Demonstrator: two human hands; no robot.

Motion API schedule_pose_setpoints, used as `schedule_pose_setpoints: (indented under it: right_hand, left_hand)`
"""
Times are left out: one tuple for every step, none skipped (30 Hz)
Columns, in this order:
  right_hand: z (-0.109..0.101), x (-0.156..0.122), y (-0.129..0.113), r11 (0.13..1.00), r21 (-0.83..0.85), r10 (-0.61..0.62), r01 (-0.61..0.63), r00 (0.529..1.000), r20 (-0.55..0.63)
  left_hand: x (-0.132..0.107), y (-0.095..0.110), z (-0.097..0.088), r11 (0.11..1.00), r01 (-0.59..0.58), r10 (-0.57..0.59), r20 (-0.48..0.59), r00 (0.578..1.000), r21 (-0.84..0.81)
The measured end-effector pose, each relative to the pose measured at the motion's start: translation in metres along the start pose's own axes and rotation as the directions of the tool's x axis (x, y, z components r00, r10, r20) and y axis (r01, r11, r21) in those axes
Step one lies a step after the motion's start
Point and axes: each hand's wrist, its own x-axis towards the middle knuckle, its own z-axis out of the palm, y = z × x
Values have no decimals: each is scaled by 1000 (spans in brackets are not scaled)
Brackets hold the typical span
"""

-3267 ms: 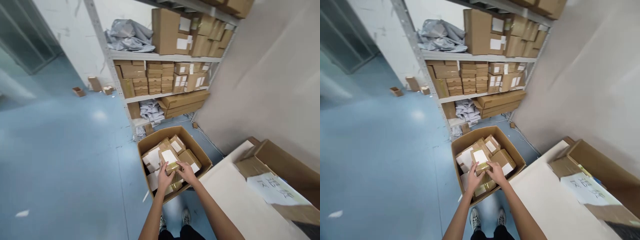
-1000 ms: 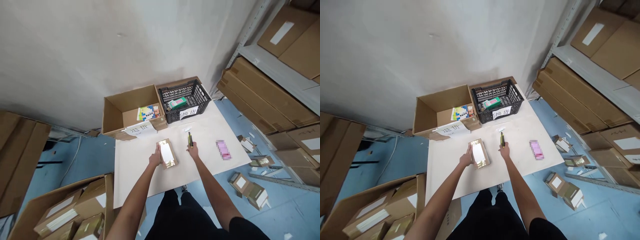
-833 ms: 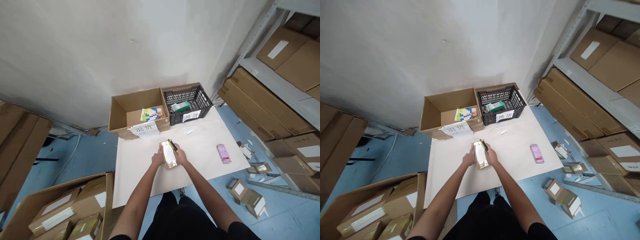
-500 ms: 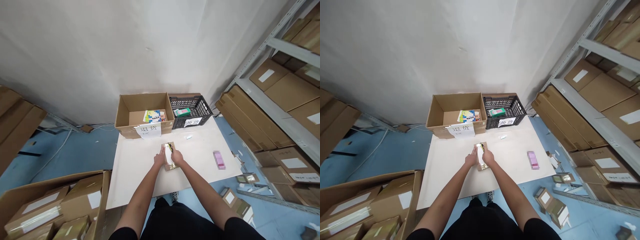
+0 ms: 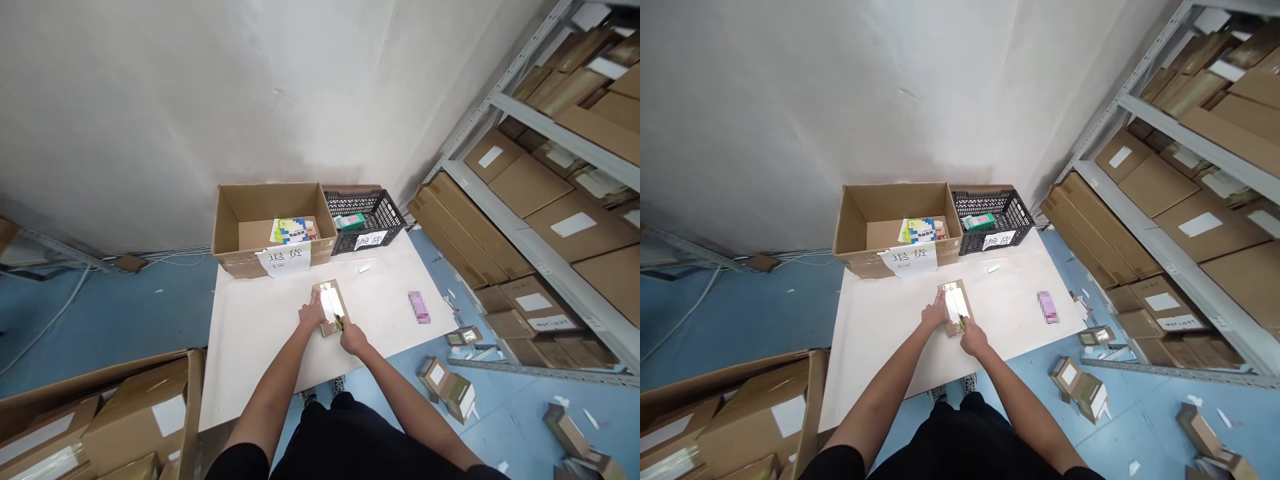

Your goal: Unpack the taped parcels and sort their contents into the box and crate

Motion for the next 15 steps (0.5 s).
schedule_pose_setpoints:
  right_hand:
    - [5, -11, 8, 1000, 3, 8, -8, 1000, 3]
    - [9, -21, 16, 1000, 6, 14, -14, 1000, 4]
    - [12, -30, 25, 1000, 10, 15, -15, 1000, 17]
    - [13, -38, 34, 1000, 16, 6, -7, 999, 40]
    - [13, -44, 42, 1000, 24, -4, 3, 998, 64]
    - [10, -48, 51, 999, 36, -12, 9, 997, 75]
    - [7, -50, 59, 998, 56, -15, 12, 998, 61]
    - [3, -50, 66, 997, 81, -12, 10, 1000, 17]
    - [-1, -47, 72, 994, 110, 5, 1, 998, -56]
    - [-5, -43, 77, 990, 141, 32, -13, 990, -137]
    - [-8, -36, 81, 985, 170, 61, -26, 977, -206]
    - [-11, -27, 83, 980, 194, 83, -34, 964, -253]
    - [-12, -17, 84, 977, 209, 98, -39, 955, -280]
    - [-13, -5, 85, 975, 216, 107, -44, 951, -290]
    - [-13, 8, 84, 975, 217, 111, -48, 952, -286]
  left_hand:
    - [0, 0, 1, 1000, -12, 12, -18, 1000, -5]
    - [0, -1, 2, 1000, -23, 22, -36, 999, -10]
    - [0, -1, 3, 999, -30, 30, -52, 998, -14]
    - [0, -2, 3, 999, -33, 32, -63, 998, -19]
    - [0, -2, 4, 999, -33, 31, -68, 997, -23]
    - [-1, -3, 4, 999, -32, 30, -67, 997, -27]
    - [-1, -3, 3, 999, -30, 29, -63, 998, -29]
    - [-1, -3, 3, 999, -30, 28, -61, 998, -27]
    - [-2, -2, 3, 999, -28, 27, -60, 998, -24]
    - [-3, 0, 4, 1000, -23, 22, -62, 998, -20]
    - [-4, 4, 6, 1000, -11, 9, -74, 997, -18]
    - [-7, 9, 9, 1000, 8, -10, -92, 996, -19]
    - [-9, 17, 13, 999, 29, -31, -116, 993, -21]
    - [-13, 27, 20, 998, 56, -59, -144, 988, -25]
    - [-16, 39, 29, 995, 90, -94, -176, 980, -31]
